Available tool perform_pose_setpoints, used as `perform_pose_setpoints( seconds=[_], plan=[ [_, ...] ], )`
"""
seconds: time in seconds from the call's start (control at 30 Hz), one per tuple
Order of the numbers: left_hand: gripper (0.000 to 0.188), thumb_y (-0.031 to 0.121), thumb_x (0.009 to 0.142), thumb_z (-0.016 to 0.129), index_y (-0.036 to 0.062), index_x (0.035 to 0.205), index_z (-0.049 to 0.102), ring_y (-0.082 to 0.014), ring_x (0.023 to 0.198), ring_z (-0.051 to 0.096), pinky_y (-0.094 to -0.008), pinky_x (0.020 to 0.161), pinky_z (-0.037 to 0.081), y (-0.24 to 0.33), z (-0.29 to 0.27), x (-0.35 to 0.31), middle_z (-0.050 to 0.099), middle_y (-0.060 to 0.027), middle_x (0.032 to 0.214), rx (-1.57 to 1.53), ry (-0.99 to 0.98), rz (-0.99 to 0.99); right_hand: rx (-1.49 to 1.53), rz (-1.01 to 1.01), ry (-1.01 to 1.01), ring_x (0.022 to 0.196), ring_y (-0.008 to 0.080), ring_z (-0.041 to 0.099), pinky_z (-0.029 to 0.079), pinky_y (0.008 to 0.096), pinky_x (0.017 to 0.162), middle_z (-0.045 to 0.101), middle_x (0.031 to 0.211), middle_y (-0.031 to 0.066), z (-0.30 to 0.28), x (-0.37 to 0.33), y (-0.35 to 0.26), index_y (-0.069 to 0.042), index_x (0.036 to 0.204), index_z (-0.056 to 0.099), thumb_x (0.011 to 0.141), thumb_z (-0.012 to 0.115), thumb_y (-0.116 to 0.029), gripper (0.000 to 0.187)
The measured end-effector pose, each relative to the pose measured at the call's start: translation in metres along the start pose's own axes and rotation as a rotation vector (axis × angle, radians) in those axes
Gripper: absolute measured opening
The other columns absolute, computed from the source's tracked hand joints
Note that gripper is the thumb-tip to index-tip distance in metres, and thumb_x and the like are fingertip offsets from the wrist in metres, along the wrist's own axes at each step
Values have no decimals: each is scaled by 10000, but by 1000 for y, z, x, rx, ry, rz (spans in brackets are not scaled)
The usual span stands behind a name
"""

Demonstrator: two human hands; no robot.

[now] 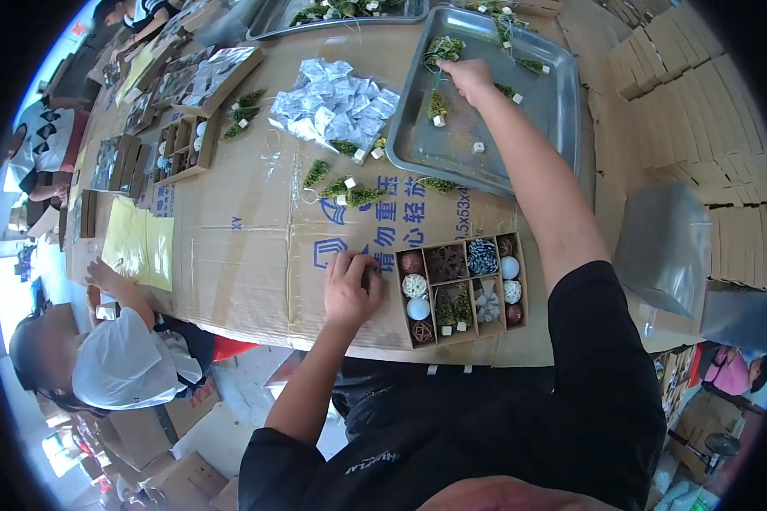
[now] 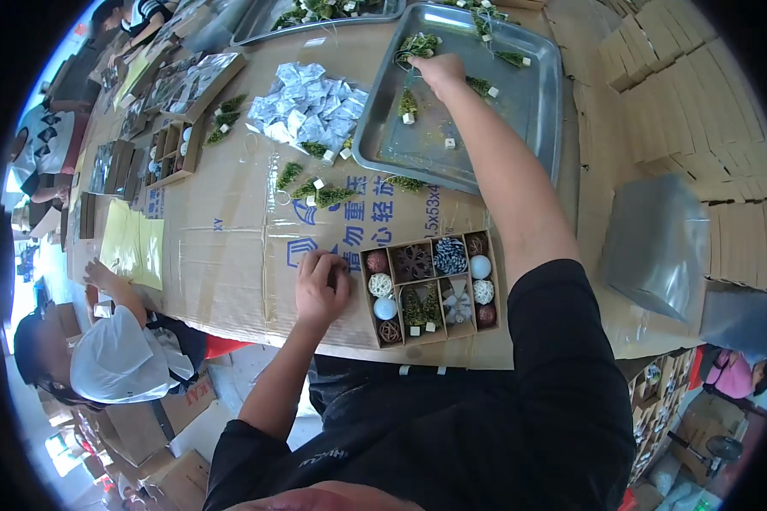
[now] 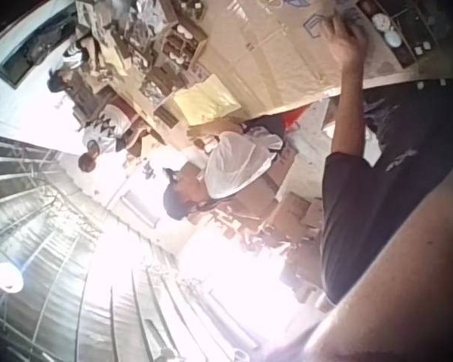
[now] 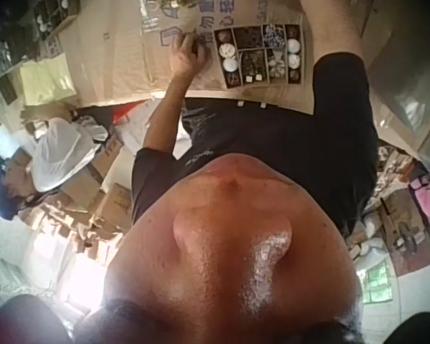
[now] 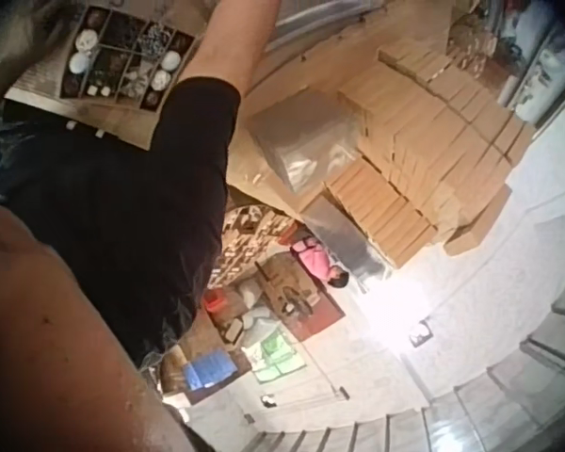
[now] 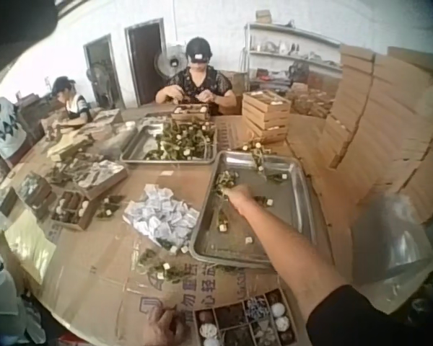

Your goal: Packing small decorative trees and ornament balls into a segmented box.

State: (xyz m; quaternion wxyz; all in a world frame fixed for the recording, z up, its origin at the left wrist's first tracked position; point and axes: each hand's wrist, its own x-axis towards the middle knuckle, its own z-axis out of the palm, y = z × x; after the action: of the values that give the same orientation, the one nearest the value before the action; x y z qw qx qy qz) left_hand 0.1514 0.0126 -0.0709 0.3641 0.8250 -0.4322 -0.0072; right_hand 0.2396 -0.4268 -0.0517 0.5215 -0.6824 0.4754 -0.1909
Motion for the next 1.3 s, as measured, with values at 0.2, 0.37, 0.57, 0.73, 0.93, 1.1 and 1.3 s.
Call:
perform_pose_setpoints(
  seconds=[0.2, 0.37, 0.57, 0.73, 0.93, 1.1, 1.3],
  plan=[
    [105, 24, 757, 633, 64, 855, 622, -323, 887, 573, -432, 803, 473, 9, 0, 8, 588, -111, 916, -37, 6, 9, 157, -208, 73, 456, 131, 406, 322, 308, 424, 490, 584, 10, -35, 3, -34, -30, 685, 607, 778, 758, -170, 226],
    [73, 35, 788, 637, 56, 859, 633, -336, 863, 588, -436, 782, 480, 5, -4, 0, 608, -119, 945, -56, 37, 22, 471, -192, -247, 630, 66, 461, 361, 235, 524, 565, 777, -14, -88, -61, -103, -59, 848, 626, 898, 665, -182, 139],
    [802, 247, 746, 859, -28, 1374, 443, -421, 1182, 500, -480, 999, 437, 93, -37, 96, 533, -229, 1267, -163, 333, 193, 240, -339, -702, 614, 35, 435, 315, 187, 491, 573, 833, -20, -155, -188, -147, -62, 922, 642, 991, 624, -246, 197],
    [876, 328, 739, 842, -51, 1386, 388, -415, 1219, 531, -483, 998, 452, 204, -39, 131, 524, -282, 1295, 47, 220, -66, 265, -239, -841, 617, 42, 461, 326, 200, 472, 605, 876, -10, -170, -277, -137, -6, 1031, 654, 999, 607, -230, 231],
    [294, 88, 881, 549, -24, 1149, 589, -192, 990, 614, -335, 874, 496, 175, -2, 43, 637, -88, 1029, -993, -507, -13, -89, -713, -458, 732, 121, 611, 492, 279, 682, 644, 770, 46, -214, -358, -50, 24, 944, 658, 950, 628, -140, 167],
    [245, 116, 943, 511, 18, 1161, 566, -219, 968, 628, -366, 877, 527, 168, -11, -25, 636, -91, 1002, -1834, -669, -775, -181, -798, -146, 895, 231, 635, 512, 331, 850, 662, 1006, 96, -181, -452, 58, -8, 1040, 660, 868, 723, -89, 200],
    [253, 222, 987, 536, 48, 1163, 589, -212, 871, 631, -347, 762, 536, 183, 14, -43, 638, -89, 972, -1711, -381, -1151, -318, -884, -43, 982, 325, 600, 514, 403, 853, 609, 1147, 113, -142, -485, 101, 1, 1062, 655, 794, 767, -170, 337]
  ],
)
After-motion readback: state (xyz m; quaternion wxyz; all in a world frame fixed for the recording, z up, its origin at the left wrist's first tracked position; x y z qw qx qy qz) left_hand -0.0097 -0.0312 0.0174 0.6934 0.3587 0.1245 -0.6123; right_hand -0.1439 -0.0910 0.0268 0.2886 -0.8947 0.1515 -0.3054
